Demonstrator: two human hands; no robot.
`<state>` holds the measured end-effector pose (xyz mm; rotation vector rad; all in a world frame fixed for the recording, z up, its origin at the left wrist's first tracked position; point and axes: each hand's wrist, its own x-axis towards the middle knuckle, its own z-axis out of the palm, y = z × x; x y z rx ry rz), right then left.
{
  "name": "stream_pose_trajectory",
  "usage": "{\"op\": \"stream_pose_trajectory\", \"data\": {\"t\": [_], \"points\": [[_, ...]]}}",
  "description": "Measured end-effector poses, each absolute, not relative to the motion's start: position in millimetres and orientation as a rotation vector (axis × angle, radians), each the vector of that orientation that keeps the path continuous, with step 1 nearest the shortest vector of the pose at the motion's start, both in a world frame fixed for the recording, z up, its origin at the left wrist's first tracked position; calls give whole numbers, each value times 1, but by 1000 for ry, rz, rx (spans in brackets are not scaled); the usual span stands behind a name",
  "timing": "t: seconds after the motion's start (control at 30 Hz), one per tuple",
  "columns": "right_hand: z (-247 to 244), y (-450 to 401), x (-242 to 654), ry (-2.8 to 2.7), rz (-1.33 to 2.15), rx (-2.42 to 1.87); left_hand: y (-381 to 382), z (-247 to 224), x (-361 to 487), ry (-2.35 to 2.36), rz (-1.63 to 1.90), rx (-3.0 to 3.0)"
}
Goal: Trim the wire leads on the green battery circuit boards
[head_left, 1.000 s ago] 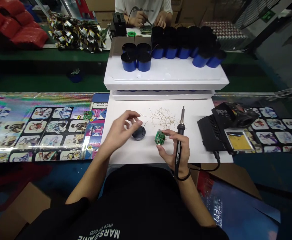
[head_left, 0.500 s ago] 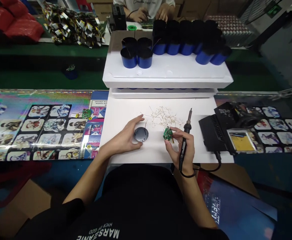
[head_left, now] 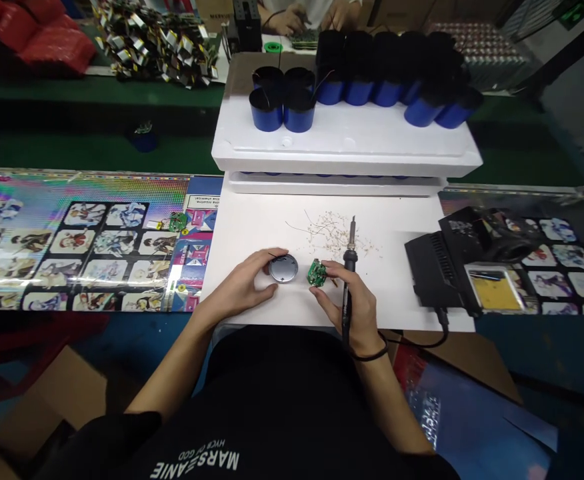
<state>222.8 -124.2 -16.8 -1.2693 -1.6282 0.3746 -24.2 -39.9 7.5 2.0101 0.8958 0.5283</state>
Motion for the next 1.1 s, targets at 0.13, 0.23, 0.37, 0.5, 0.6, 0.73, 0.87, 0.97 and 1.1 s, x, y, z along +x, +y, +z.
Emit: {"op": "stream_pose_trajectory", "data": {"t": [0.13, 0.23, 0.37, 0.5, 0.6, 0.73, 0.87, 0.97, 1.1], "points": [[-15, -122, 215, -1741, 411, -1241, -43, -2, -15, 935, 630, 2044], [-14, -120, 210, -1804, 415, -1229, -57, -15, 4, 1185, 785, 2038], [-14, -119, 208, -1820, 407, -1227, -67, -20, 15, 1320, 876, 1967], [-12, -117, 210, -1866, 399, -1226, -56, -3, -4, 1050, 695, 1904], [-11, -116, 211, -1897, 407, -1215, -45, 7, -19, 843, 744, 1896], [-10, -116, 211, -1904, 402, -1209, -40, 5, -24, 799, 886, 1899], [-4, -118, 210, -1920, 390, -1213, -38, 1, -23, 888, 848, 1861], [-2, -120, 207, -1970, 373, -1210, -38, 1, -22, 925, 849, 1783], [-5, -121, 201, -1991, 385, -1247, -42, 2, -21, 863, 819, 1489]]}}
